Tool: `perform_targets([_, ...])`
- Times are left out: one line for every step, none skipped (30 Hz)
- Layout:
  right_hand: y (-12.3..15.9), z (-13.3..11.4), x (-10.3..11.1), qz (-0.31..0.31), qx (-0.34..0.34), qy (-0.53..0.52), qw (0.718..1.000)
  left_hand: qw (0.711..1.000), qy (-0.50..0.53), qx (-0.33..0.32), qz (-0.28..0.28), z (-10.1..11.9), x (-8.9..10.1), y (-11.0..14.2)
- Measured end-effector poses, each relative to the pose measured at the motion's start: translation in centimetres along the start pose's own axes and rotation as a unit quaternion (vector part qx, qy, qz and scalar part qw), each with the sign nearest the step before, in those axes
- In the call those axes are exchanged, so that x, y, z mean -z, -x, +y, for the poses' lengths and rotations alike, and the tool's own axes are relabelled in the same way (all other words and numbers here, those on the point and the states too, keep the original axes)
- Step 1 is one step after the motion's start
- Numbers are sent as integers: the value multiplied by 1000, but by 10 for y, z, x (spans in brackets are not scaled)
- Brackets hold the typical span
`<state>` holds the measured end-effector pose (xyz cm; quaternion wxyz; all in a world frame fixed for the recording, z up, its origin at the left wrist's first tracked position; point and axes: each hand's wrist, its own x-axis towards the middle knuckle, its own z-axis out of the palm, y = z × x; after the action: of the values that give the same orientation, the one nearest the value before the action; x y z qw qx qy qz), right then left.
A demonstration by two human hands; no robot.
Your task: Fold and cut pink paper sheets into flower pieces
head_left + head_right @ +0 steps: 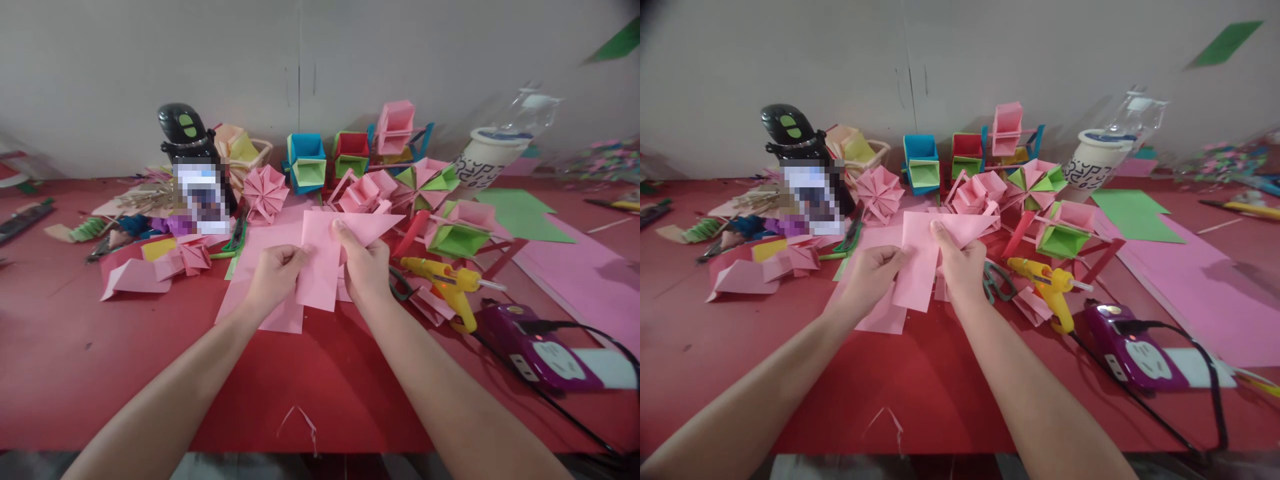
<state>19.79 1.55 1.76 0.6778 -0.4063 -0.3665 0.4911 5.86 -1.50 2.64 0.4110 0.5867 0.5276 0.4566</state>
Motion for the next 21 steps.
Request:
perform_targets([0, -1, 0, 5, -1, 6, 1000, 1000, -10, -3, 7, -1, -1, 0])
perform_targets([-1, -1, 0, 9, 0, 12, 1000, 1000, -20, -8, 12, -2, -2, 0])
perform_targets([-1, -1, 0, 12, 5, 16, 1000, 999, -27, -14, 12, -2, -2, 0])
perform_targets([-2, -2, 1, 16, 11, 16, 1000, 999, -29, -22, 6, -3, -3, 0])
perform_targets([-4, -2, 1, 20, 18, 11, 1000, 999, -24, -29, -7, -3, -3, 0])
perform_targets([-5, -2, 2, 28, 24, 3, 999, 999, -15, -32, -25, -3, -4, 0])
perform_targets([-6, -2, 3, 34, 30, -6, 999, 999, -9, -32, -42, -3, -4, 0])
perform_targets([-7, -2, 3, 39, 36, -13, 999, 998, -9, -32, -54, -4, -5, 0])
perform_targets([-8, -2, 4, 40, 42, -17, 998, 998, -16, -33, -58, -4, -5, 0])
perform_targets([-9, -2, 4, 39, 48, -16, 998, 997, -30, -34, -56, -5, -5, 0])
perform_targets([-9, -3, 5, 38, 55, -11, 998, 997, -47, -36, -49, -5, -6, 0])
perform_targets([-9, -3, 5, 35, 59, -5, 998, 996, -62, -40, -40, -6, -6, 0])
perform_targets([-9, -3, 5, 34, 61, 1, 998, 996, -73, -42, -33, -7, -6, 1])
perform_targets([-10, -3, 5, 35, 63, 4, 997, 996, -78, -42, -31, -8, -7, 1])
perform_targets([-10, -3, 5, 38, 64, 4, 997, 996, -78, -42, -32, -9, -7, 2])
perform_targets([-11, -3, 6, 41, 65, 3, 997, 996, -74, -44, -36, -9, -7, 2])
perform_targets([-12, -3, 6, 45, 67, 0, 997, 996, -68, -47, -41, -9, -6, 3])
perform_targets([-13, -3, 7, 49, 68, -3, 997, 996, -62, -51, -48, -9, -6, 3])
perform_targets([-14, -2, 8, 52, 68, -5, 996, 995, -57, -55, -56, -8, -6, 3])
perform_targets([-15, -2, 10, 54, 68, -7, 996, 995, -56, -59, -61, -7, -5, 4])
perform_targets([-16, -2, 11, 55, 70, -9, 996, 994, -58, -59, -65, -6, -5, 4])
